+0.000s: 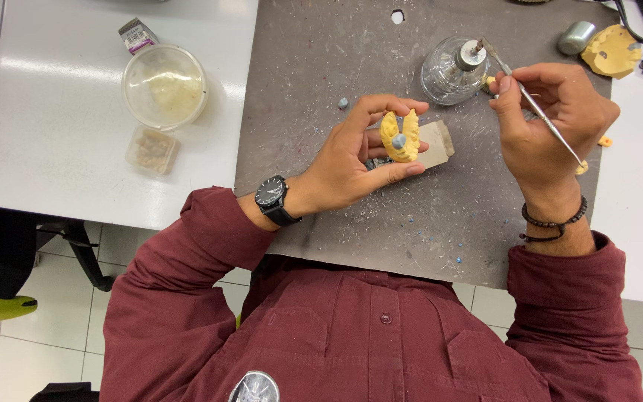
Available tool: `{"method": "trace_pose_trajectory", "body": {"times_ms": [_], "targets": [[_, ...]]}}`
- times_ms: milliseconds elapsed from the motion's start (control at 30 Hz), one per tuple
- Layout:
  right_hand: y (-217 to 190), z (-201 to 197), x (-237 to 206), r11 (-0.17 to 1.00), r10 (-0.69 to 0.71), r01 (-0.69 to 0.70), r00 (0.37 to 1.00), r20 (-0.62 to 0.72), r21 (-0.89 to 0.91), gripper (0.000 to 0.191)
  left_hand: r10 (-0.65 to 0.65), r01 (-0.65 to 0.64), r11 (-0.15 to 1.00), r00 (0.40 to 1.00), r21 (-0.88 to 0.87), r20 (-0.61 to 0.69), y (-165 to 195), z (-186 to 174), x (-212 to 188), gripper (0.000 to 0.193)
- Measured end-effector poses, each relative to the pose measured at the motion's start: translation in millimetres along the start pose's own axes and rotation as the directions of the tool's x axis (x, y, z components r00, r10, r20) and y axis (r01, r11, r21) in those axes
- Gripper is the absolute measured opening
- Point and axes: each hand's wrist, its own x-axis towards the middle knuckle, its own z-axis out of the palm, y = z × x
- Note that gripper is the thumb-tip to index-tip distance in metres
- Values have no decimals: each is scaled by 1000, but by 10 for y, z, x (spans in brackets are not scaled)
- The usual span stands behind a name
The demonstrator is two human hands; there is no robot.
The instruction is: The person holds a yellow dental model with blue wax on it and uses a heated wax carving tool to shape and smooth the wax, repeatedly dipping the tool tip into an alcohol lamp flame and repositioning the model. They occasionally pick up small wax pieces from a box and press them onto the model before continuing to carve.
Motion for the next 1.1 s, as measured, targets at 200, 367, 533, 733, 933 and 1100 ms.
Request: {"method": "trace_pose_trajectory", "body": {"times_ms": [200,367,533,733,933,1100], "targets": [[-8,2,-1,1000,17,-17,1000,-1,16,8,-33,34,999,999,-37,17,20,1,-7,59],[-18,-2,20,1000,0,0,1000,-3,-11,9,-18,20,997,1000,-71,26,10,11,-5,57],[-10,-11,17,999,-17,17,1000,0,-46,10,17,-15,996,1000,-87,25,-10,8,-5,56],[23,-4,-14,1000,8,-8,1000,-5,10,8,152,-137,965,987,223,-52,5,-6,-2,59],[21,-3,-6,1000,-3,3,1000,-2,-3,9,138,-111,949,988,296,-72,33,-7,-11,59],[-1,-7,1,1000,8,-8,1000,-14,-5,10,119,-110,986,990,122,-71,21,10,-17,59]]}}
